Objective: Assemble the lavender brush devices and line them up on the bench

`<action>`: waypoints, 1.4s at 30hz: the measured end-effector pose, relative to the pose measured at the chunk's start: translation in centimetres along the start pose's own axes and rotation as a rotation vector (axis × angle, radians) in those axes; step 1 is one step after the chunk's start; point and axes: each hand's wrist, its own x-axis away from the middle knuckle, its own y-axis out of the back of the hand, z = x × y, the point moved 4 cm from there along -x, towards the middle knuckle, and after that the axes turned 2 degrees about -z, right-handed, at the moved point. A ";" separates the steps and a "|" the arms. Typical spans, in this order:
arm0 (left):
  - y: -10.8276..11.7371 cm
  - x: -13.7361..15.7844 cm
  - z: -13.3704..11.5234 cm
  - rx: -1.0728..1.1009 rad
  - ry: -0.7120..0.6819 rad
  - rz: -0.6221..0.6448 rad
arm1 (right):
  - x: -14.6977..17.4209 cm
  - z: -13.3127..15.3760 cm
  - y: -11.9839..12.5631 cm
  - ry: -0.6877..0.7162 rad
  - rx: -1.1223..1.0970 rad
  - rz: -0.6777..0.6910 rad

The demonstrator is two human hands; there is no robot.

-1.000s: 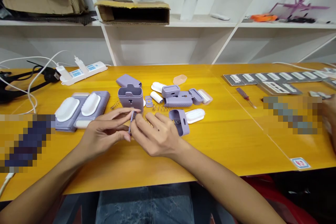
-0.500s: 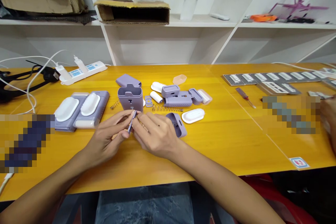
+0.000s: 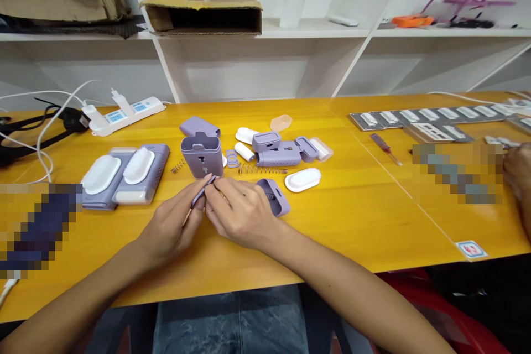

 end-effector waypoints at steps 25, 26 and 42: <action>-0.1 -0.1 0.5 -0.078 0.173 0.032 | 0.9 -0.2 -1.4 -0.254 -0.363 0.122; -0.1 -0.1 0.5 -0.079 0.167 0.028 | 0.9 -0.3 -1.4 -0.274 -0.385 0.121; -0.3 -0.1 0.4 0.004 0.136 0.011 | 1.0 -1.2 -1.2 -0.487 -0.594 0.110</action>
